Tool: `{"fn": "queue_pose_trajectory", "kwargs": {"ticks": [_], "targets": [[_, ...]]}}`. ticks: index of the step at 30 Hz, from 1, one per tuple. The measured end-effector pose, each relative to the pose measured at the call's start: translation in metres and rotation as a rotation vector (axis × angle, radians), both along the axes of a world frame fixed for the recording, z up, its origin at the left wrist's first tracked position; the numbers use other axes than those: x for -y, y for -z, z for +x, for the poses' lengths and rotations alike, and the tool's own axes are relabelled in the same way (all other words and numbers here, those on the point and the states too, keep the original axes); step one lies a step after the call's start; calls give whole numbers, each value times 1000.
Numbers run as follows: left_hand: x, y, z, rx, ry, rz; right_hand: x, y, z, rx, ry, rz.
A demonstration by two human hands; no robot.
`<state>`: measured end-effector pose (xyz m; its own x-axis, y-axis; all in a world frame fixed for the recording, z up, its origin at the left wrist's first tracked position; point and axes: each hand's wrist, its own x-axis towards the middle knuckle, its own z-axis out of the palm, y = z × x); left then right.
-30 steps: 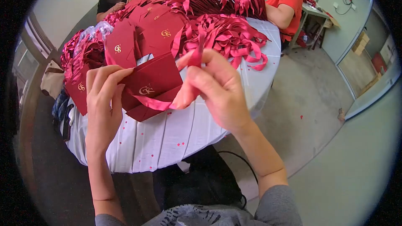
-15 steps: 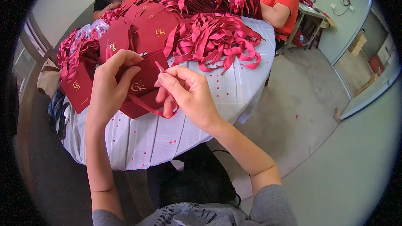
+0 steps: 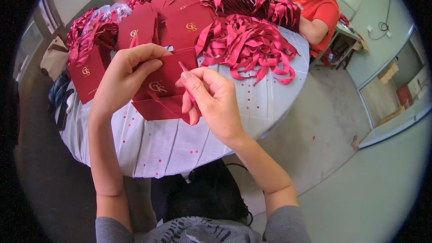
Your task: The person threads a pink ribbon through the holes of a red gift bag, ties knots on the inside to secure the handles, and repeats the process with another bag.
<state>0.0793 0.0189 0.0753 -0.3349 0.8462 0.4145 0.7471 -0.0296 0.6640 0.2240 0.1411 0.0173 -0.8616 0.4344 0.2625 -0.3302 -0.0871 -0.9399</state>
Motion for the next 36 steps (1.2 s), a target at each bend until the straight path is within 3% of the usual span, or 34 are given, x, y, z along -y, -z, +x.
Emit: {"fn": "queue_pose_trajectory", "kwargs": {"ticks": [9,23,28,36], "targets": [[5,2,-12,58,37,27,14,-7,-9,-3,158,216],[11,-1,-9,68,19,9,23,-6,-19,7,223,231],[11,2,-2,90,27,27,22,4,-25,-23,377,398],[5,11,17,-198,-157,168,18,0,-28,-85,513,570]]}}
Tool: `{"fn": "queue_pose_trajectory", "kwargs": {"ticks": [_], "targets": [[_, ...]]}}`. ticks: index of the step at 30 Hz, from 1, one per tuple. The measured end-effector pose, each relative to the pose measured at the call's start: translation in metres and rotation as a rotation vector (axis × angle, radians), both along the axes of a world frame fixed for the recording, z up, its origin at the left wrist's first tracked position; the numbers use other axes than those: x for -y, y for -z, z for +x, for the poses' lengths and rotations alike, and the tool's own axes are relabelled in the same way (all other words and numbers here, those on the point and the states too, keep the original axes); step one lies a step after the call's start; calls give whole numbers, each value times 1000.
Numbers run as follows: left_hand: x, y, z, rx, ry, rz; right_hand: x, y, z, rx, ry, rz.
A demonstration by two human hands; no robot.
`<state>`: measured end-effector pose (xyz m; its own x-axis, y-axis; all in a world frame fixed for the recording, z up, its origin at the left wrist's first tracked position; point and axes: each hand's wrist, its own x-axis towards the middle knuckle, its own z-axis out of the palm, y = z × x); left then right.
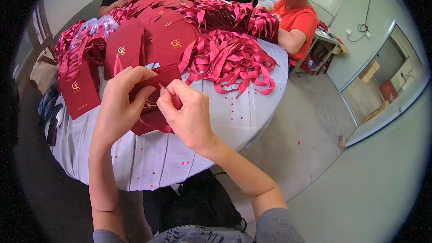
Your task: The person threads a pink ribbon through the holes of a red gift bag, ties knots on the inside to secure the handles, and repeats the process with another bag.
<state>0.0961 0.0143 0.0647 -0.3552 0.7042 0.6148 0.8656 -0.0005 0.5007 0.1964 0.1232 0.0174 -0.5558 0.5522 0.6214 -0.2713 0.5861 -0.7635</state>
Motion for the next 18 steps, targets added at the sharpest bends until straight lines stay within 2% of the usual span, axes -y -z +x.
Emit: {"fn": "queue_pose_trajectory", "kwargs": {"ticks": [2,7,9,11,13,18], "targets": [[-1,0,4,-138,-41,6,2,-3,1,18,-33,-36],[-6,2,7,-207,-68,49,-10,6,-8,-24,-104,-55],[-6,2,8,-209,-69,65,-14,6,-5,50,-129,-102],[-6,1,10,-200,-81,49,-15,3,-1,80,-121,-73],[-6,1,10,-219,-84,39,-13,1,1,20,-101,85],[-7,3,10,-272,-83,35,-14,-4,3,104,-97,59]]}}
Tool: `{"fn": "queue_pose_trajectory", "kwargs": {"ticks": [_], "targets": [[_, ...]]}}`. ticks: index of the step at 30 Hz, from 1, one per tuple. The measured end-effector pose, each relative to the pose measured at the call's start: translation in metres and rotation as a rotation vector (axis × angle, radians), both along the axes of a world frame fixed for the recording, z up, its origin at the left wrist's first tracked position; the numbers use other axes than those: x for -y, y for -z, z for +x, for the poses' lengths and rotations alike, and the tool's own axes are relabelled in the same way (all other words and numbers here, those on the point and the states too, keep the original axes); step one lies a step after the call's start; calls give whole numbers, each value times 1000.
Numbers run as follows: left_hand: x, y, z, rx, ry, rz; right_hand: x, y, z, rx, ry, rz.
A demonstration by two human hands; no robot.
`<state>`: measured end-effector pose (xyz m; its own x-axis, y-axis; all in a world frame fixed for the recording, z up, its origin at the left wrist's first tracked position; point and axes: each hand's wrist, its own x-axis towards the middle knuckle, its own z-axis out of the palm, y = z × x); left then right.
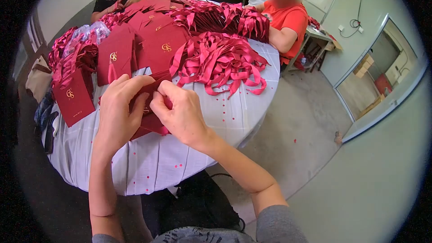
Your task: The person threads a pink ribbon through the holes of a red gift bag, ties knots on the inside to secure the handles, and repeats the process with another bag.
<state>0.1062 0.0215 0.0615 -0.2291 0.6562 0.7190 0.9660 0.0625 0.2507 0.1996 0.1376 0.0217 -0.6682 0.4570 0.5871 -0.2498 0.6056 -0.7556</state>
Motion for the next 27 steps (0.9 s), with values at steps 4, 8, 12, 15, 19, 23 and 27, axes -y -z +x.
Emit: {"fn": "queue_pose_trajectory", "kwargs": {"ticks": [4,8,12,15,19,23,27], "targets": [[-1,-1,5,19,13,-4,5,4,-7,-67,111,130],[-2,0,6,-11,-9,23,4,8,-11,-89,87,96],[0,2,3,22,7,30,-10,-6,4,104,-44,30],[1,1,2,49,-7,-39,-21,-23,12,-61,49,190],[0,4,4,21,27,58,-42,-39,3,-48,1,479],[-2,10,3,-3,1,78,-59,-56,-15,78,-131,682],[-3,12,6,-2,14,97,-53,-111,-19,714,-354,580]]}}
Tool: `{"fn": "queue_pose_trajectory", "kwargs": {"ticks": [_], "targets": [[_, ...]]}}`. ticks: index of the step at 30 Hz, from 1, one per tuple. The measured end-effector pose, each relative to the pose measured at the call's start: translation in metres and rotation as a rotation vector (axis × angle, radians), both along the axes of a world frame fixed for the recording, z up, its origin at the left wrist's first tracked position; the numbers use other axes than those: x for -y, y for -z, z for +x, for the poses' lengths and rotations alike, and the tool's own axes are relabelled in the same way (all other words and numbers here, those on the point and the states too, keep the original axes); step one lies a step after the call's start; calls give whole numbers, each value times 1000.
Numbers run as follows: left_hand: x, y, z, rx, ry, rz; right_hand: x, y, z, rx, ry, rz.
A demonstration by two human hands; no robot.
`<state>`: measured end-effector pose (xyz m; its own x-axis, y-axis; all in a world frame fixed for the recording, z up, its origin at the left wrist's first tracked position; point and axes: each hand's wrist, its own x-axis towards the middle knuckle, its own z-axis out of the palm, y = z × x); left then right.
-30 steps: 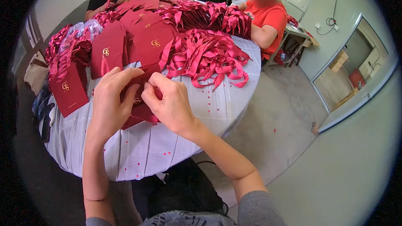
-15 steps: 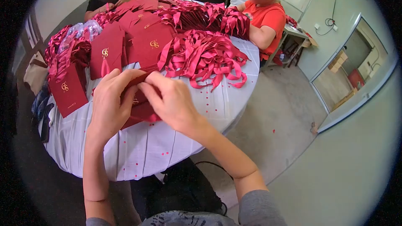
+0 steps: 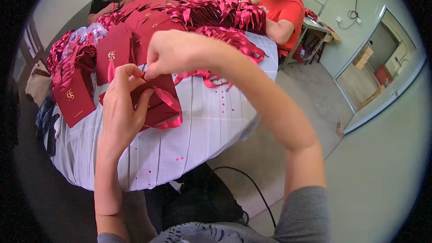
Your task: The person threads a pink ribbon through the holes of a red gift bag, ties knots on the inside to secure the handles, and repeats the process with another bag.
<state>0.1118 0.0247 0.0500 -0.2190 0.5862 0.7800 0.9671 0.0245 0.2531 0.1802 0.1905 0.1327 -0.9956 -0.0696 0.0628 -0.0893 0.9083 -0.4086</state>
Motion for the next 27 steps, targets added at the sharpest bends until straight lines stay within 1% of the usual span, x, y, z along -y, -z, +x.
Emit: {"fn": "queue_pose_trajectory", "kwargs": {"ticks": [2,5,10,12,13,15,16,17,19,21,22,25,26,27], "targets": [[0,1,2,1,-33,-12,6,-16,-6,130,18,87],[-1,1,4,-31,-28,3,17,-29,-20,269,-56,371],[0,-1,4,-33,-11,-18,14,-23,-30,387,-69,365],[1,-2,4,-63,-3,-19,3,-8,-23,231,-64,89],[2,-3,4,-60,-5,-15,0,-3,-13,204,4,-98],[2,-4,5,-41,10,-28,0,15,-9,-4,-14,-259],[2,-4,6,-40,10,-25,-4,18,-3,41,37,-290],[2,-4,6,-26,5,-30,-4,21,-2,40,38,-290],[2,-5,7,-17,5,-38,-9,32,-3,-71,36,-442],[3,-6,9,-11,-5,-59,-15,33,-10,-215,11,-722],[2,-6,9,-14,-4,-60,-22,28,-11,-254,28,-746],[1,-7,9,-20,-11,-35,-43,29,-23,-324,-39,-1016],[1,-7,9,-16,-13,-45,-45,30,-24,-329,-43,-1013],[2,-8,9,-10,-16,-55,-46,32,-25,-367,-74,-1152]]}}
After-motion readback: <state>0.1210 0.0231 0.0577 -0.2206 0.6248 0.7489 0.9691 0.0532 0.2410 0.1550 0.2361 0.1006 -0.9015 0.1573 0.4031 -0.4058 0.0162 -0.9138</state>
